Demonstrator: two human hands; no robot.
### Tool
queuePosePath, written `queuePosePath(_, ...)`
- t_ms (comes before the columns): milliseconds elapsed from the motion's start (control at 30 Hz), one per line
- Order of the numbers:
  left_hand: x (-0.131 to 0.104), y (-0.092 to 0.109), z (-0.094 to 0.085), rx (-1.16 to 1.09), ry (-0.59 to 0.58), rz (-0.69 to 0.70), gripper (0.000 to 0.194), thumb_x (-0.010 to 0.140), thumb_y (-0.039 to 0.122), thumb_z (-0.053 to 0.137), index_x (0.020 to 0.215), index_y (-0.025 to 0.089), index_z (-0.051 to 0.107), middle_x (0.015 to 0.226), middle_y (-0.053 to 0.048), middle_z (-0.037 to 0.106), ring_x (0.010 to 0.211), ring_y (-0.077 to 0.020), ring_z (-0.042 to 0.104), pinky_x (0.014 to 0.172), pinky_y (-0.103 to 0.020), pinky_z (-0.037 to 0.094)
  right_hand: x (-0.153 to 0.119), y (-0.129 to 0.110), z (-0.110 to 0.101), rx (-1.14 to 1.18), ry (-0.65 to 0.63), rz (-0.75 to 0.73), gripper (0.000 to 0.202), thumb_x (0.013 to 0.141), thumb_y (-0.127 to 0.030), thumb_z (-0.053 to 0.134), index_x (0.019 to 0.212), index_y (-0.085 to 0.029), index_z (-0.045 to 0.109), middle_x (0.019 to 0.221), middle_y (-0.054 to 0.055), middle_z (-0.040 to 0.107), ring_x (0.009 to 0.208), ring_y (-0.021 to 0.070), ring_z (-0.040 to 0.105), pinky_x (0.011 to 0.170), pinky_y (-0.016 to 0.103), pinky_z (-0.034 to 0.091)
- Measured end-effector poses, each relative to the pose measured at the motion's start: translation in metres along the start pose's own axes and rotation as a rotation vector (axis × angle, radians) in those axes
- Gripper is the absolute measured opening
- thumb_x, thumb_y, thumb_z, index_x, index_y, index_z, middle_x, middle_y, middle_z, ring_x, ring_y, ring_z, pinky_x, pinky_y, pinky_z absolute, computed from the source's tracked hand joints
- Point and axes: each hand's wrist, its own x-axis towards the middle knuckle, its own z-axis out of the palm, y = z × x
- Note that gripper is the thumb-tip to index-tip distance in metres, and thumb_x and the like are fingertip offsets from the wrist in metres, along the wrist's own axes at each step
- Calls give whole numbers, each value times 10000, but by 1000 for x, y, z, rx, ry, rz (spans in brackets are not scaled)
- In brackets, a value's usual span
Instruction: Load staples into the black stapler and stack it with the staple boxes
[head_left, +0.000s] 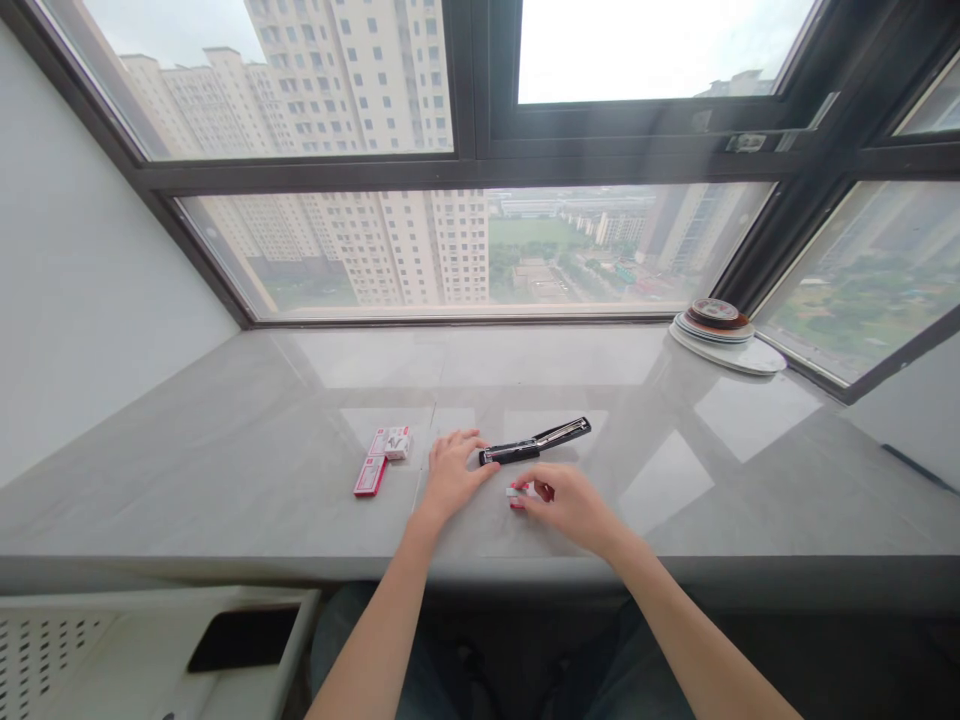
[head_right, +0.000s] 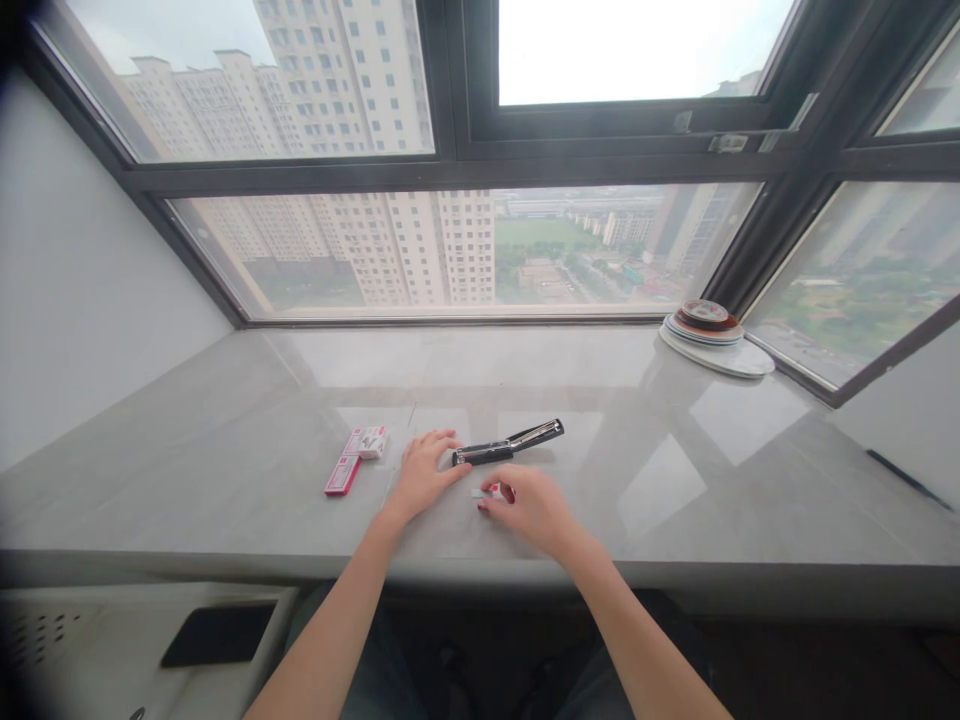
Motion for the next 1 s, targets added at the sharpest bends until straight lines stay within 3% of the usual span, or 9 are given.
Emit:
queuePosePath(133,-28,9,7,-22,20,23,250,867,448,732,1094,349,695,1414,-3,592,1436,-285,395,1200,-541,222,23,-1,-8,-24,69,2,194,916,-357,625,1014,-247,751,709,-20,597,664,140,535,650,251,368)
queuePosePath(333,-44,17,5,-24,38,6,235,877,427,728,1100,370,685,1397,10,601,1440,-284,398,1217,-557,210,45,-1,-9,-89,-72,-37,186,895,-341,634,978,-240,766,691,-22,606,641,134,528,625,251,336)
queuePosePath(500,-42,15,5,-34,46,2,234,867,423,739,1088,371,681,1403,12,596,1431,-293,405,1218,-572,209,41,-1,-10,-138,-69,5,239,885,-372,665,1075,-252,746,683,-27,615,634,137,537,615,251,320)
queuePosePath(633,-42,14,6,-38,46,2,222,871,422,736,1080,369,679,1406,12,594,1438,-294,395,1218,-575,198,33,-8,-8,-179,-22,82,208,911,-422,642,927,-233,727,623,-22,587,607,141,522,588,259,283)
queuePosePath(767,-43,14,6,-36,45,3,236,874,417,737,1098,369,678,1405,10,597,1441,-287,394,1217,-557,200,17,-13,0,15,-75,68,277,936,-466,599,1082,-258,711,641,-31,588,608,145,520,591,255,317)
queuePosePath(933,-42,14,7,-43,47,1,235,872,398,746,1098,370,689,1383,11,611,1432,-283,408,1212,-539,212,-17,30,-17,238,-8,320,464,911,-636,560,926,-198,713,605,-23,528,568,136,446,539,260,311)
queuePosePath(1000,-41,13,6,-48,49,0,228,868,401,752,1088,368,700,1367,6,621,1418,-287,421,1200,-536,237,-26,53,-32,303,-36,427,522,857,-680,611,1020,-196,718,548,-50,465,504,119,374,493,259,266)
